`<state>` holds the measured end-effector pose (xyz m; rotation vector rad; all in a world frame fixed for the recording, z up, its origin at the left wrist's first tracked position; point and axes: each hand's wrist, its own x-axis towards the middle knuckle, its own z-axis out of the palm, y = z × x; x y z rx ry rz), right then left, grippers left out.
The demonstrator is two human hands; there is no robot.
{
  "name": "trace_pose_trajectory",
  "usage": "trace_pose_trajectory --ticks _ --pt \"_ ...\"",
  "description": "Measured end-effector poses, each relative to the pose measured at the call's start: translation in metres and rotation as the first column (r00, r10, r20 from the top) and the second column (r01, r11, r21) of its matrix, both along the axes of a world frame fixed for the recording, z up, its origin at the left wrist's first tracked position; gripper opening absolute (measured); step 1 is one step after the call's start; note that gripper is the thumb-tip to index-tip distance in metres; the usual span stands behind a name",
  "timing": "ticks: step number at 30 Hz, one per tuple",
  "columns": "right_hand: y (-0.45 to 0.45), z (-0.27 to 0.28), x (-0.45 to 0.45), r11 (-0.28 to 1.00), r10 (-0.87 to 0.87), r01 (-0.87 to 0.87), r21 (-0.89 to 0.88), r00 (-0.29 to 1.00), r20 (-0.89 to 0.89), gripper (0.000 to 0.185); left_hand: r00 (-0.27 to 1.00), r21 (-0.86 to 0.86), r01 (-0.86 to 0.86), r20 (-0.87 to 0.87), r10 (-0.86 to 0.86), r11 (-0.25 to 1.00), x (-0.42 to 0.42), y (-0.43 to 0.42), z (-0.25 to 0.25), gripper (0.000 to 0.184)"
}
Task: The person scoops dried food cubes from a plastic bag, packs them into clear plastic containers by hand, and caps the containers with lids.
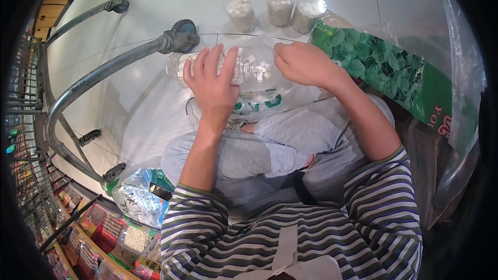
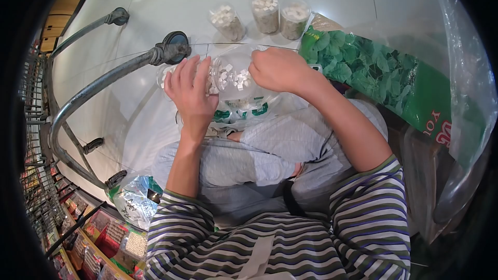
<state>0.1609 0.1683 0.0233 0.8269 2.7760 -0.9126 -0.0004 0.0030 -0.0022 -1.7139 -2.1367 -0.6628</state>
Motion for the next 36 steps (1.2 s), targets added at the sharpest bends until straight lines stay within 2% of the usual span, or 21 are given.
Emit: trace_pose_trajectory --ticks 3,5,30,32,36 --pt "0.002 -0.002 0.0 1.0 -0.017 0.018 -0.024 1.0 0.012 0.038 1.0 0.002 0.008 0.009 -0.008 1.0 -0.002 -0.001 0.0 0.069" --pt "0.002 0.0 0.0 1.0 0.0 -0.001 -0.019 1.0 -0.008 0.033 1.0 0.021 0.016 -0.01 -0.016 1.0 -0.002 -0.003 0.0 0.071" --pt "0.001 0.0 0.0 1.0 -0.002 0.002 0.002 1.0 0.029 0.032 1.0 -0.073 0.007 0.014 -0.006 0.997 -0.003 -0.005 0.0 0.074" --pt "0.001 0.004 0.0 1.0 -0.007 0.007 -0.013 1.0 -0.008 0.032 1.0 0.024 0.004 -0.02 -0.004 1.0 -0.004 -0.004 0.003 0.075" --pt "0.002 0.002 0.001 1.0 0.001 -0.001 -0.012 1.0 -0.019 0.032 0.998 0.02 -0.031 -0.05 0.032 0.999 -0.007 -0.005 0.004 0.074"
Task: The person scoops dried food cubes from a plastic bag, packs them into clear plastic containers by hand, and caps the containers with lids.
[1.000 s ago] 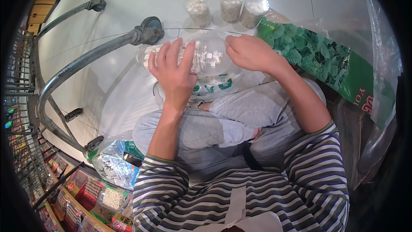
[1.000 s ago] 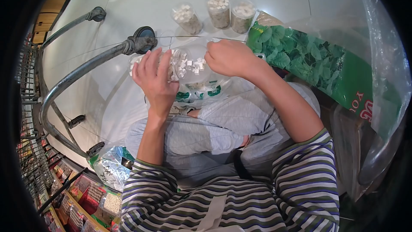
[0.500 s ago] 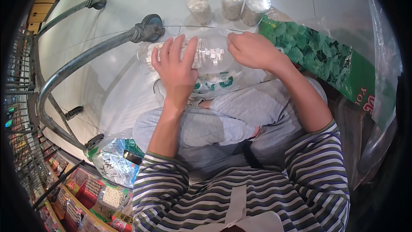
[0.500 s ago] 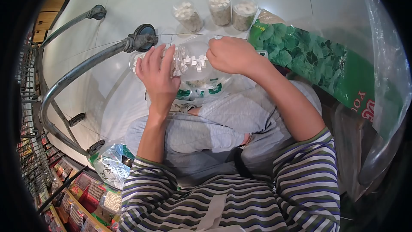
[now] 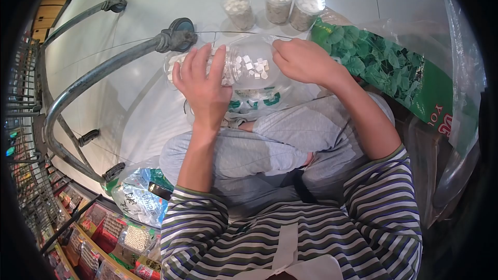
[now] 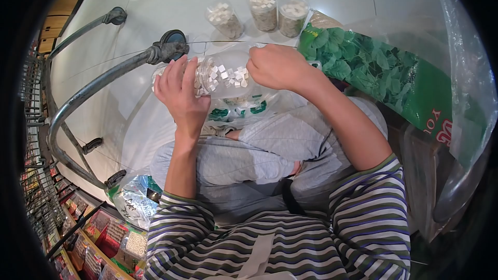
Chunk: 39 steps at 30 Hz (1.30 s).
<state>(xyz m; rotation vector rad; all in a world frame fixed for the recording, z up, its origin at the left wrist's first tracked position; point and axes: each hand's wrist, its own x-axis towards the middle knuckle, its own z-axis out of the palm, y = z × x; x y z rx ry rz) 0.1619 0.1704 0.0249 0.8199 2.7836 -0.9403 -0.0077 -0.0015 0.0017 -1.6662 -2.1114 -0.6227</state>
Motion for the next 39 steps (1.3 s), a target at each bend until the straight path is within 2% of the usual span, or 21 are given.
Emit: trace_pose_trajectory --ticks 2,5,9,11,12,14,15,17,19,21,23,25,27,29,31,33,35,36,38,39 --pt "0.0 0.001 -0.001 1.0 0.002 -0.002 0.003 1.0 0.029 0.033 0.997 0.045 -0.008 0.076 0.004 0.999 0.0 0.0 0.001 0.068" --pt "0.001 0.0 -0.001 1.0 -0.009 0.009 -0.008 1.0 0.021 0.033 0.995 0.037 -0.004 0.098 0.0 0.999 0.0 -0.001 0.002 0.069" --pt "0.003 -0.002 -0.001 1.0 -0.013 0.013 -0.018 1.0 0.016 0.034 0.999 0.029 0.0 0.034 -0.001 1.0 -0.004 -0.001 0.001 0.071" --pt "0.004 -0.002 -0.001 0.999 -0.03 0.03 -0.025 0.999 0.022 0.035 0.977 0.09 -0.035 0.215 0.015 0.995 -0.003 0.0 0.006 0.072" --pt "0.004 -0.002 0.0 0.999 -0.028 0.029 -0.024 0.999 0.021 0.035 0.977 0.091 -0.037 0.215 0.016 0.995 -0.005 0.0 0.005 0.072" --pt "0.006 0.001 0.001 0.999 -0.029 0.029 -0.026 0.999 0.024 0.036 0.914 0.175 -0.098 0.406 0.019 0.98 -0.011 -0.002 0.005 0.078" --pt "0.007 0.001 0.001 0.999 -0.022 0.023 -0.024 0.999 0.023 0.036 0.914 0.178 -0.105 0.405 0.024 0.978 -0.016 -0.003 0.003 0.078" --pt "0.009 0.001 0.001 0.998 -0.05 0.051 -0.029 0.998 0.05 0.036 0.73 0.355 -0.189 0.675 -0.111 0.916 -0.026 -0.006 0.001 0.082" --pt "0.013 0.0 0.002 0.998 -0.048 0.049 -0.034 0.999 0.024 0.036 0.714 0.341 -0.223 0.695 -0.085 0.913 -0.033 -0.008 0.015 0.087" --pt "0.015 -0.002 0.002 0.999 -0.038 0.038 -0.036 0.999 0.001 0.036 0.335 0.304 -0.415 0.927 -0.167 0.858 -0.037 -0.012 0.029 0.088" --pt "0.015 -0.001 0.003 0.996 -0.085 0.086 0.0 0.992 -0.092 0.035 0.297 0.32 -0.432 0.933 -0.202 0.843 -0.047 -0.017 0.03 0.088" --pt "0.019 0.003 0.003 0.995 -0.1 0.097 -0.036 0.992 -0.076 0.035 0.139 0.264 -0.438 0.964 -0.225 0.859 -0.056 -0.023 0.028 0.085" --pt "0.022 0.007 0.004 0.993 -0.104 0.101 -0.062 0.993 -0.051 0.035 0.159 0.265 -0.443 0.963 -0.216 0.856 -0.056 -0.026 0.023 0.086" --pt "0.03 0.01 -0.002 0.933 -0.291 0.269 -0.238 0.955 -0.061 0.035 0.304 0.264 -0.298 0.937 -0.171 0.917 -0.058 -0.025 0.019 0.085" --pt "0.039 0.013 -0.002 0.943 -0.258 0.227 -0.245 0.961 -0.102 0.035 0.503 0.195 -0.135 0.858 -0.102 0.971 -0.054 -0.028 0.025 0.083" --pt "0.045 0.02 -0.009 0.921 -0.326 0.29 -0.259 0.939 -0.112 0.034 0.498 0.187 0.061 0.846 -0.192 0.981 -0.042 -0.034 0.037 0.082" --pt "0.051 0.03 -0.025 0.941 -0.275 0.242 -0.236 0.954 -0.121 0.033 0.305 0.218 0.18 0.915 -0.265 0.959 -0.036 -0.03 0.035 0.077" --pt "0.049 0.033 -0.032 0.942 -0.265 0.232 -0.243 0.958 -0.109 0.031 0.3 0.225 0.156 0.917 -0.263 0.962 -0.031 -0.032 0.034 0.077" --pt "0.044 0.049 -0.053 0.962 -0.197 0.175 -0.209 0.977 -0.086 0.033 0.358 0.238 0.338 0.862 -0.358 0.911 -0.022 -0.029 0.032 0.074" --pt "0.039 0.056 -0.062 0.971 -0.15 0.136 -0.198 0.987 -0.055 0.035 0.351 0.247 0.323 0.865 -0.358 0.913 -0.017 -0.031 0.031 0.074"
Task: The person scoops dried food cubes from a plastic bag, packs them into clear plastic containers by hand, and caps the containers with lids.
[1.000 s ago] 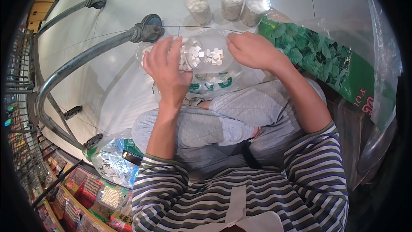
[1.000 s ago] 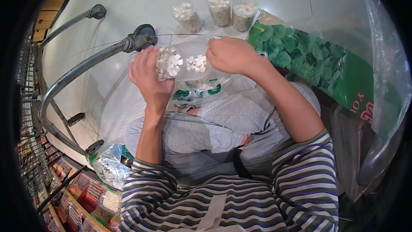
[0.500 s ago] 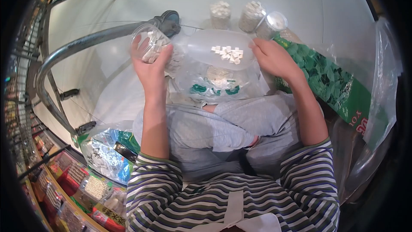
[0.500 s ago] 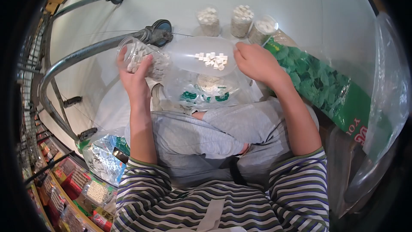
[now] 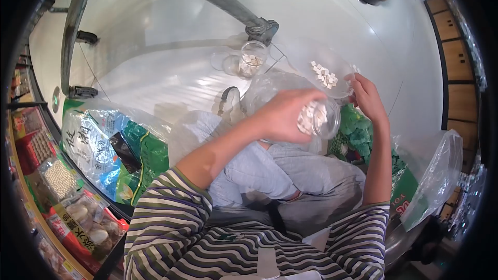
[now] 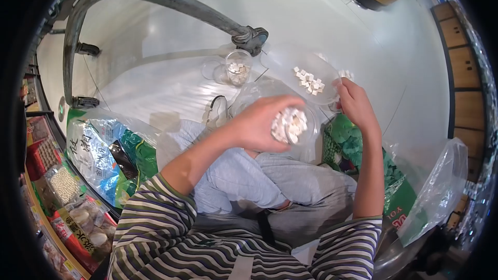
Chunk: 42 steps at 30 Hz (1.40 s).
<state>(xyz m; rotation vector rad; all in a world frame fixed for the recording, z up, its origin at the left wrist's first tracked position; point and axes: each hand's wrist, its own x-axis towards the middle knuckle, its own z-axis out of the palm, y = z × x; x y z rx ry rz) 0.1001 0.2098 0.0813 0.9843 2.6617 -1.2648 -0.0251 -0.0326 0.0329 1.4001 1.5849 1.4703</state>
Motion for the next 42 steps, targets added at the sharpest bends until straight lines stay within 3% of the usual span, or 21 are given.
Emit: trace_pose_trajectory --ticks 3,9,15,20,25,28,30,34,37,39,40,41,42 --pt "-0.005 0.01 -0.03 0.99 0.118 -0.128 0.062 0.982 0.144 0.032 0.997 0.046 0.045 -0.068 -0.042 0.998 0.007 -0.003 -0.001 0.076" --pt "-0.012 0.021 -0.082 0.941 0.271 -0.315 0.123 0.92 0.285 0.036 0.999 0.099 -0.027 0.022 0.025 0.995 -0.008 -0.011 0.008 0.075" --pt "-0.024 0.036 -0.121 0.85 0.289 -0.447 0.277 0.837 0.465 0.036 0.991 0.12 -0.133 0.029 0.131 0.984 -0.024 -0.015 0.013 0.074" --pt "-0.047 0.057 -0.141 0.84 0.226 -0.433 0.326 0.826 0.516 0.035 0.987 0.123 -0.152 0.066 0.145 0.981 -0.026 -0.015 0.012 0.073" --pt "-0.056 0.068 -0.149 0.831 0.193 -0.437 0.343 0.807 0.558 0.034 0.988 -0.005 -0.139 0.065 0.139 0.99 -0.031 -0.02 0.02 0.074" --pt "-0.052 0.067 -0.148 0.751 0.203 -0.495 0.436 0.802 0.562 0.034 0.988 -0.001 -0.143 0.062 0.143 0.99 -0.032 -0.021 0.022 0.077" --pt "-0.051 0.063 -0.142 0.469 0.339 -0.591 0.656 0.806 0.485 0.035 0.986 0.017 -0.158 0.051 0.157 0.987 -0.031 -0.021 0.019 0.077" --pt "-0.058 0.079 -0.132 0.482 0.218 -0.567 0.667 0.816 0.536 0.035 0.987 -0.018 -0.147 0.067 0.148 0.989 -0.033 -0.023 0.023 0.078" --pt "-0.041 0.083 -0.098 0.545 0.193 -0.448 0.709 0.89 0.414 0.035 0.98 0.0 -0.171 0.101 0.17 0.985 -0.037 -0.026 0.022 0.08" --pt "-0.03 0.085 -0.069 0.78 0.14 -0.364 0.508 0.894 0.426 0.033 0.973 0.008 -0.202 0.112 0.2 0.979 -0.041 -0.026 0.02 0.08" --pt "-0.024 0.074 -0.051 0.807 0.129 -0.337 0.485 0.902 0.412 0.034 0.961 0.01 -0.254 0.117 0.251 0.967 -0.043 -0.026 0.022 0.081" --pt "-0.022 0.065 -0.034 0.871 0.068 -0.261 0.417 0.903 0.424 0.036 0.934 -0.028 -0.356 0.006 0.357 0.934 -0.04 -0.026 0.025 0.079" --pt "-0.027 0.059 -0.019 0.922 0.009 -0.176 0.345 0.9 0.437 0.038 0.939 -0.022 -0.343 0.008 0.343 0.939 -0.039 -0.024 0.023 0.079"
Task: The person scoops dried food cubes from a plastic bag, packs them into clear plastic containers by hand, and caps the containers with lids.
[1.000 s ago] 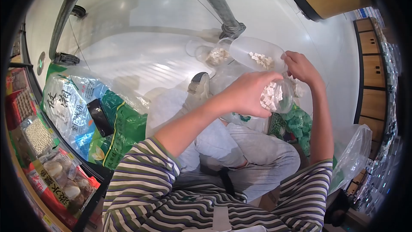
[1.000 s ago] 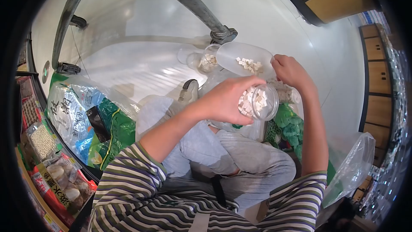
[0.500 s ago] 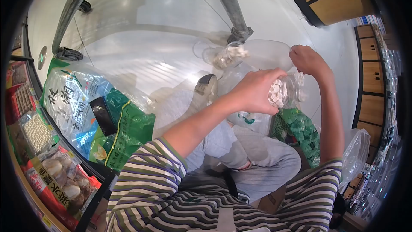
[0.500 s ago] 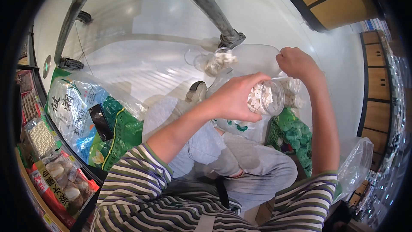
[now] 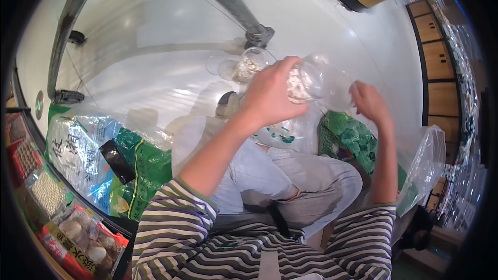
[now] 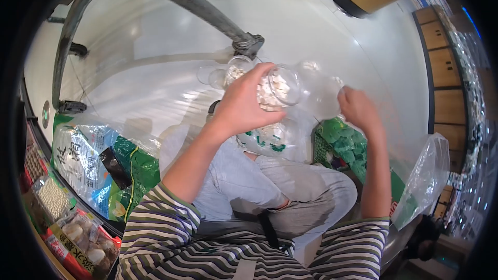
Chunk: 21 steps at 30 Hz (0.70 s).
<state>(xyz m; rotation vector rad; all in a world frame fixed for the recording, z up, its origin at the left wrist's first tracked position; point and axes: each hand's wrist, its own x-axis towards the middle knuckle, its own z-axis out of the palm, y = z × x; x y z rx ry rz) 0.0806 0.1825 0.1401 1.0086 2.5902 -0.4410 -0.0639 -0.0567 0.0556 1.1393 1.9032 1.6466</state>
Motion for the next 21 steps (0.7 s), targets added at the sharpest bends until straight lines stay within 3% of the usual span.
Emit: trace_pose_trajectory --ticks 2,3,4,6,8,11,13,18,21 --pt "0.009 -0.043 0.038 0.984 0.126 -0.125 0.13 0.992 0.0 0.034 0.971 -0.033 -0.123 -0.211 0.113 0.992 0.0 0.004 -0.006 0.078" --pt "0.012 -0.065 0.053 0.979 0.175 -0.172 0.11 0.984 -0.018 0.031 0.99 -0.048 -0.103 -0.102 0.098 0.993 -0.001 0.002 -0.001 0.08" --pt "0.013 -0.083 0.066 0.971 0.224 -0.22 0.089 0.974 -0.038 0.028 0.99 -0.046 -0.098 -0.108 0.093 0.994 0.002 0.003 0.0 0.08" --pt "-0.001 -0.109 0.079 0.98 0.198 -0.196 0.029 0.977 -0.085 0.024 0.982 0.19 -0.106 0.177 0.073 0.976 0.004 0.008 0.002 0.077" --pt "-0.008 -0.136 0.087 0.979 0.2 -0.203 -0.014 0.972 -0.123 0.023 0.987 0.207 -0.1 0.145 0.071 0.973 0.008 0.013 -0.002 0.081" --pt "-0.014 -0.169 0.092 0.971 0.228 -0.235 -0.048 0.965 -0.128 0.022 0.98 0.246 -0.198 0.028 0.197 0.949 0.016 0.021 -0.011 0.085" --pt "-0.018 -0.182 0.093 0.962 0.267 -0.27 -0.026 0.96 -0.089 0.021 0.972 0.367 -0.235 0.092 0.217 0.9 0.017 0.028 -0.016 0.086" --pt "-0.029 -0.201 0.087 0.967 0.224 -0.241 -0.087 0.96 -0.171 0.024 0.961 0.309 -0.273 0.119 0.248 0.911 0.014 0.03 -0.018 0.083" --pt "-0.034 -0.199 0.081 0.96 0.251 -0.27 -0.077 0.948 -0.194 0.023 0.955 0.311 -0.257 0.224 0.193 0.915 0.014 0.034 -0.021 0.087"
